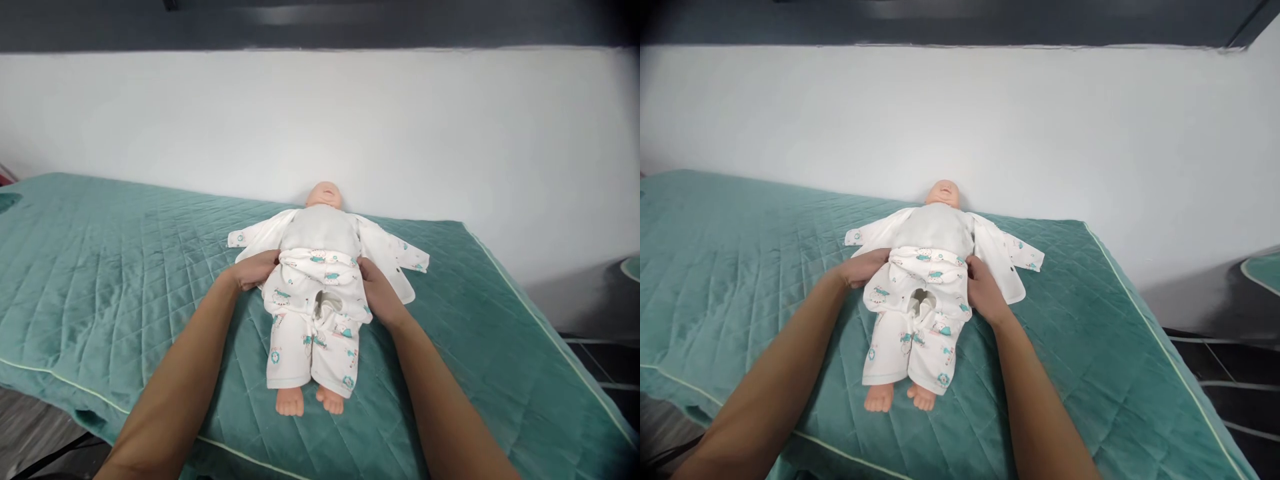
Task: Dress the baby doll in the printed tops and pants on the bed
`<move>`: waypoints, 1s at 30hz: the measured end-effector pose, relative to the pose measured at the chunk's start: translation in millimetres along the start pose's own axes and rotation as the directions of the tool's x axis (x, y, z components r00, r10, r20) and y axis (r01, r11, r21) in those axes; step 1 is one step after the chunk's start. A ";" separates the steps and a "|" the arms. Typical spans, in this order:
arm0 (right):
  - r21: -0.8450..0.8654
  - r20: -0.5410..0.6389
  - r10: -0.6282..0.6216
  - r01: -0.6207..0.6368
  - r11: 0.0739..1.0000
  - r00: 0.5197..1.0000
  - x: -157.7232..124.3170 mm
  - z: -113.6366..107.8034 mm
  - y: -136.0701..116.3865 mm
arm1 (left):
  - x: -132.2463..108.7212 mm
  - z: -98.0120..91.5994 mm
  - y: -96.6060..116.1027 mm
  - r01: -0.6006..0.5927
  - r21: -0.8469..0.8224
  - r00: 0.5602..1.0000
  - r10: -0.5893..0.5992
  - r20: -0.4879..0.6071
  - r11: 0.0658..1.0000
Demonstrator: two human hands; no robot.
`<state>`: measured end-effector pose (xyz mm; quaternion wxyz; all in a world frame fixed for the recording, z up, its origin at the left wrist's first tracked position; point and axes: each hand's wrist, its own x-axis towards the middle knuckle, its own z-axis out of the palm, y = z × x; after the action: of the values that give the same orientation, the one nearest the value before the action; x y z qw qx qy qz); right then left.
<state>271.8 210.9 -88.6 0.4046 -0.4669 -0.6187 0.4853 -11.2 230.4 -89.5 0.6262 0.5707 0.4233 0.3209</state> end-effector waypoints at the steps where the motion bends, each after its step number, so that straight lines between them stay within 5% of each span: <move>1: 0.058 0.010 0.009 -0.009 0.998 1.000 -0.8 1.4 -1.1 | -1.1 2.1 -0.5 0.020 -0.065 1.000 -0.019 0.013 0.998; 7: 0.291 -0.010 0.031 -0.027 0.956 0.999 -4.8 5.8 -11.3 | 2.6 15.7 -1.9 -0.052 -0.311 0.994 0.018 -0.110 0.949; 14: 0.325 -0.121 0.117 -0.071 0.943 0.986 -2.7 6.4 -10.5 | 7.3 19.6 -5.8 -0.044 -0.369 0.985 -0.021 -0.171 0.928; 23: 0.273 -0.136 0.086 -0.046 0.961 0.987 -3.8 6.6 -7.3 | 10.4 25.3 -10.7 -0.192 0.136 0.923 0.226 -0.310 0.972; 30: 0.178 -0.245 0.103 -0.059 0.982 0.964 -0.9 5.5 -5.0 | 12.0 23.0 -11.4 -0.163 0.243 0.905 0.243 -0.350 0.956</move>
<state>265.8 208.3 -84.8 0.4980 -0.5140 -0.4990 0.4887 13.7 229.2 -102.9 0.4334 0.6019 0.5044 0.4420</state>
